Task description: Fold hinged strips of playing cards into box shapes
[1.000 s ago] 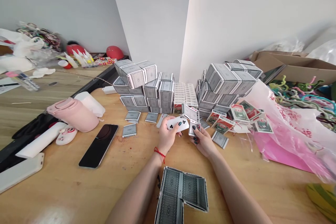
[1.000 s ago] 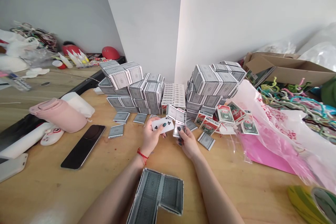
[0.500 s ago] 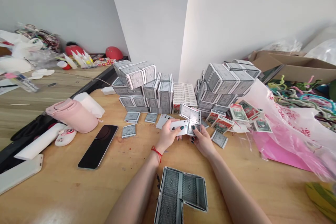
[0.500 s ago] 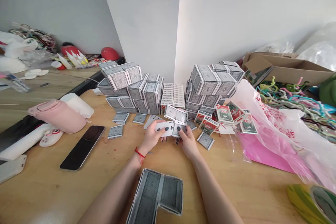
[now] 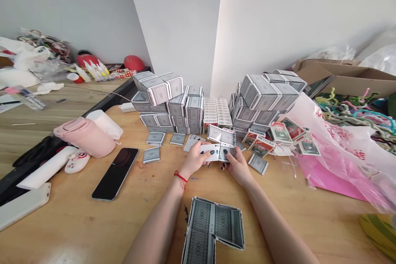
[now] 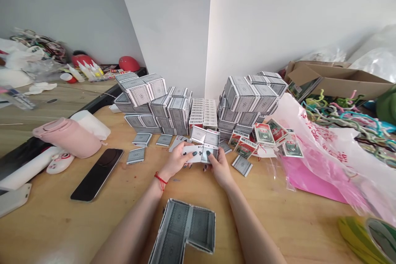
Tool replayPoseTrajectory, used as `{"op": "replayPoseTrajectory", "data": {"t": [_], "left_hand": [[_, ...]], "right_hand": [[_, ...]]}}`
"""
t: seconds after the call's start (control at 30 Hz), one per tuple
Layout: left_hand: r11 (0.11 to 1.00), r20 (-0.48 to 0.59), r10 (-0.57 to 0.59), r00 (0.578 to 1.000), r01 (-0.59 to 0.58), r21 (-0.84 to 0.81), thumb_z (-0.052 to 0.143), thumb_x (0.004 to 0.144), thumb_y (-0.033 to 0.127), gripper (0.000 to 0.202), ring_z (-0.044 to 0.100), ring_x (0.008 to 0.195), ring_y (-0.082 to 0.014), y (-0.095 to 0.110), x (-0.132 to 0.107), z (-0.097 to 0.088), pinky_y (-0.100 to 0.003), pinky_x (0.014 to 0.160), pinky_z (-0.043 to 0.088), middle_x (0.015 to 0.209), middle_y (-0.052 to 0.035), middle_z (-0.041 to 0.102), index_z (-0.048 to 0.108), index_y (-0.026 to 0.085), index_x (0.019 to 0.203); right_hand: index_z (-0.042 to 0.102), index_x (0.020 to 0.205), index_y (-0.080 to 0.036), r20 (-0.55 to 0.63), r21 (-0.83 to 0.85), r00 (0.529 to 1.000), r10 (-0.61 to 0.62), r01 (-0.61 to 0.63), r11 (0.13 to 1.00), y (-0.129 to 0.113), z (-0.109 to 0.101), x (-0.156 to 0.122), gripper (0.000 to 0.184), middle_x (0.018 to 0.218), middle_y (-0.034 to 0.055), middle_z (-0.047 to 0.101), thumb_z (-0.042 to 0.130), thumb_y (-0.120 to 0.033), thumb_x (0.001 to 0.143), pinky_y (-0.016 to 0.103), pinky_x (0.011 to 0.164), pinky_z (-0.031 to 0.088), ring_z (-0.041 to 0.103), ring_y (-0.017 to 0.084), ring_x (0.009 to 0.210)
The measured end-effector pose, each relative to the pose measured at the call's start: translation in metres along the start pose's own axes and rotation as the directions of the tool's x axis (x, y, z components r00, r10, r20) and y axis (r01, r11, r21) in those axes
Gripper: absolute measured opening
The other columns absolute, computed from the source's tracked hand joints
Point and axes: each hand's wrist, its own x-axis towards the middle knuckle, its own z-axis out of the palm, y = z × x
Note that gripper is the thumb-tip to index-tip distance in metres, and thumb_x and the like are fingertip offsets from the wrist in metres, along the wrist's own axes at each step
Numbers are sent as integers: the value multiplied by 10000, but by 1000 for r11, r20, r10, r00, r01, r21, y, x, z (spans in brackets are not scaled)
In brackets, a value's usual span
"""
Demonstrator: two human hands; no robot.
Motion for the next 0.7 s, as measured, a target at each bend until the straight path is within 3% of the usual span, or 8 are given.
{"op": "replayPoseTrajectory", "data": {"t": [0.3,0.47,0.7], "left_hand": [[1000,9,-9,1000,9,26,625,706,305,309,443,415,-46,-3,0,-4,-188,381,374,743,3,547,458,169,926],[996,13,11,1000,-12,90,602,730,337,326,471,466,-64,-1,-3,-3,-201,393,402,865,-39,576,478,174,984],[991,40,28,999,-33,130,566,760,361,399,532,592,-103,-1,-4,-2,-191,413,419,973,-74,585,469,169,1096]], "right_hand": [[419,922,-255,9,-99,1000,7,-6,995,0,-3,-1,337,691,-61,485,642,-392,710,217,384,424,432,80,454],[402,946,-256,50,-200,999,2,8,980,-4,-3,-3,310,650,-68,481,597,-391,747,206,349,381,408,70,400],[399,992,-253,76,-254,996,37,-16,967,-11,1,-6,334,584,-90,451,589,-358,740,229,342,413,388,71,361]]}}
